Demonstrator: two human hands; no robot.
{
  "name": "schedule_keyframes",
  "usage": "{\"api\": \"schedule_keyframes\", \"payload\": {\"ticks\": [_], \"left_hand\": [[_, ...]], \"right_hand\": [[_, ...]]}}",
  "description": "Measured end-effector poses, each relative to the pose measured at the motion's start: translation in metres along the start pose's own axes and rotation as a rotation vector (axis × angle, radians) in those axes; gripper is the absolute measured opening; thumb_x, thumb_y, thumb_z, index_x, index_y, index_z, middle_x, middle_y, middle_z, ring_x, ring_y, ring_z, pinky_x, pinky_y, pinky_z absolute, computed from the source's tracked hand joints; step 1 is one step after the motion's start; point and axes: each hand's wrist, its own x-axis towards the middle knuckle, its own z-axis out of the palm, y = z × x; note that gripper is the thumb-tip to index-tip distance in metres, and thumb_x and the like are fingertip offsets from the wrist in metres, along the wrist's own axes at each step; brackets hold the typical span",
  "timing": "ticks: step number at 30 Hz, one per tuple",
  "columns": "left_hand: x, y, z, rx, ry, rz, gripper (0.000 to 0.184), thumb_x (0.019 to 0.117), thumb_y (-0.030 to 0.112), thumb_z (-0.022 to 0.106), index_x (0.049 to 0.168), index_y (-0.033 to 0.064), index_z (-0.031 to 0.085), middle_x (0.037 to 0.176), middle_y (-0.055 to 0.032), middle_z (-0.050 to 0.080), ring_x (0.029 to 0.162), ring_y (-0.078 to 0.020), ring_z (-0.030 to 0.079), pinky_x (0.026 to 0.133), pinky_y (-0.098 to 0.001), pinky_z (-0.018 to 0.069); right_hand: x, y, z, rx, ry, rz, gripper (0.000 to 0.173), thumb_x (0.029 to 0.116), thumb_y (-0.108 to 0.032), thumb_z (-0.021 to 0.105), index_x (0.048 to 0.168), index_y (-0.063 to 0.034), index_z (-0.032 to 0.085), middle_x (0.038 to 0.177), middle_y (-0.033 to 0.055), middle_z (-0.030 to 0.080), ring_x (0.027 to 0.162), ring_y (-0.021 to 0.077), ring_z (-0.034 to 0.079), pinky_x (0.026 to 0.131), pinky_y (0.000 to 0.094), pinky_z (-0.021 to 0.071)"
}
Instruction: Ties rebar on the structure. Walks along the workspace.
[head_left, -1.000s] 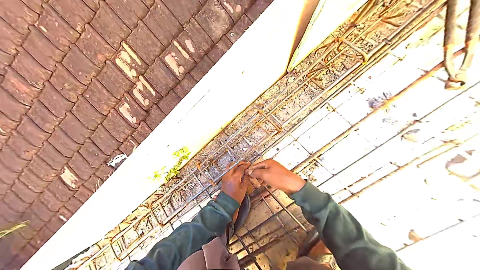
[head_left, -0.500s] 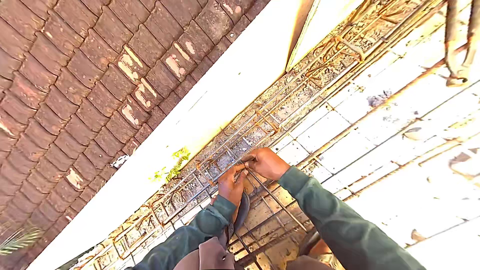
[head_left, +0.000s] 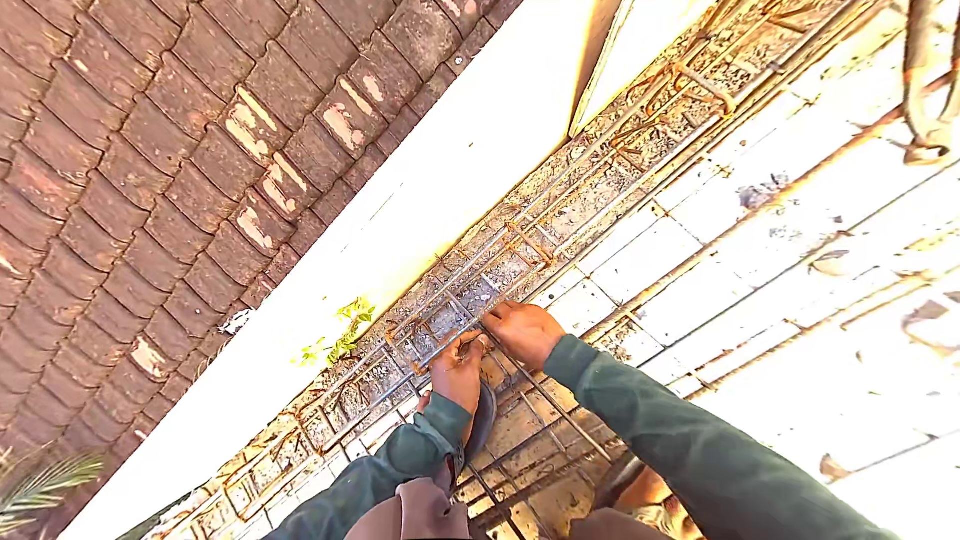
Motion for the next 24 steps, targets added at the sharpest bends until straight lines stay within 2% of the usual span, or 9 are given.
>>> {"api": "schedule_keyframes", "payload": {"ticks": [2, 4, 8, 12, 15, 17, 19, 22, 24], "left_hand": [[0.001, -0.001, 0.002, -0.033, 0.014, 0.036, 0.012, 0.0938, 0.006, 0.072, 0.103, -0.0007, 0.075, 0.1, -0.0097, 0.076, 0.095, -0.0098, 0.072, 0.092, -0.026, 0.0578], [0.001, -0.005, 0.0, -0.015, 0.01, 0.128, 0.014, 0.0935, 0.007, 0.071, 0.104, -0.0017, 0.075, 0.102, -0.0101, 0.076, 0.098, -0.0089, 0.071, 0.094, -0.0248, 0.0571], [-0.003, -0.007, -0.004, 0.093, -0.018, 0.259, 0.023, 0.0975, 0.015, 0.067, 0.111, -0.0009, 0.075, 0.109, -0.0125, 0.076, 0.106, -0.0112, 0.072, 0.1, -0.028, 0.0553], [-0.007, -0.012, -0.011, 0.215, -0.071, 0.435, 0.033, 0.1003, 0.018, 0.058, 0.12, -0.0049, 0.071, 0.114, -0.0161, 0.075, 0.11, -0.018, 0.072, 0.102, -0.0335, 0.0557], [-0.009, -0.013, -0.017, 0.251, -0.129, 0.42, 0.042, 0.0989, 0.014, 0.052, 0.133, -0.0091, 0.061, 0.121, -0.0191, 0.071, 0.114, -0.0226, 0.07, 0.103, -0.0371, 0.0545], [-0.006, -0.015, -0.016, 0.288, -0.167, 0.304, 0.048, 0.0988, 0.012, 0.051, 0.144, -0.0052, 0.053, 0.135, -0.0211, 0.064, 0.125, -0.0256, 0.063, 0.109, -0.0384, 0.0499], [-0.001, -0.017, -0.014, 0.406, -0.234, 0.208, 0.051, 0.0994, 0.013, 0.052, 0.149, 0.0028, 0.051, 0.151, -0.0185, 0.052, 0.139, -0.0276, 0.05, 0.116, -0.0407, 0.0414], [0.006, -0.023, -0.011, 0.569, -0.258, 0.249, 0.048, 0.1003, 0.018, 0.051, 0.147, 0.0087, 0.056, 0.155, -0.0133, 0.049, 0.142, -0.027, 0.047, 0.117, -0.0424, 0.0399], [0.006, -0.023, -0.012, 0.651, -0.283, 0.265, 0.045, 0.1043, 0.025, 0.049, 0.147, 0.0131, 0.058, 0.156, -0.0099, 0.048, 0.144, -0.0264, 0.046, 0.117, -0.0431, 0.0406]], "right_hand": [[0.002, 0.003, 0.004, 0.035, 0.045, 0.02, 0.023, 0.0941, -0.004, 0.064, 0.116, -0.0056, 0.071, 0.11, 0.0171, 0.069, 0.107, 0.0353, 0.068, 0.084, 0.0488, 0.0577], [0.0, -0.003, 0.002, 0.145, 0.061, 0.086, 0.02, 0.0961, -0.006, 0.061, 0.113, -0.0059, 0.073, 0.109, 0.0162, 0.07, 0.106, 0.0329, 0.069, 0.089, 0.0479, 0.0569], [-0.009, -0.009, -0.012, 0.362, 0.019, 0.193, 0.023, 0.0998, -0.022, 0.06, 0.107, -0.0068, 0.077, 0.107, 0.0122, 0.072, 0.102, 0.0279, 0.069, 0.092, 0.0481, 0.0549], [-0.006, -0.011, -0.016, 0.219, -0.058, 0.152, 0.026, 0.1037, -0.023, 0.056, 0.109, -0.0051, 0.073, 0.107, 0.0144, 0.071, 0.103, 0.0304, 0.069, 0.092, 0.0475, 0.0548], [-0.003, -0.016, -0.011, 0.088, -0.052, 0.143, 0.032, 0.1069, -0.025, 0.047, 0.108, -0.0013, 0.067, 0.102, 0.0177, 0.069, 0.101, 0.0334, 0.069, 0.086, 0.0474, 0.0557], [0.0, -0.022, -0.011, 0.068, -0.05, 0.209, 0.036, 0.1078, -0.027, 0.044, 0.107, 0.0002, 0.067, 0.101, 0.0186, 0.069, 0.1, 0.034, 0.07, 0.084, 0.0472, 0.0561], [0.003, -0.033, -0.018, 0.068, -0.114, 0.326, 0.039, 0.109, -0.031, 0.041, 0.112, -0.0002, 0.065, 0.106, 0.0182, 0.069, 0.105, 0.0336, 0.07, 0.087, 0.0472, 0.0558], [0.01, -0.046, -0.032, 0.178, -0.212, 0.541, 0.044, 0.1097, -0.037, 0.039, 0.117, -0.0032, 0.066, 0.115, 0.0177, 0.07, 0.113, 0.0336, 0.068, 0.092, 0.0515, 0.0541], [0.016, -0.042, -0.038, 0.393, -0.229, 0.682, 0.045, 0.1083, -0.04, 0.045, 0.11, -0.0026, 0.07, 0.111, 0.0191, 0.071, 0.108, 0.0336, 0.069, 0.091, 0.0543, 0.0541]]}}
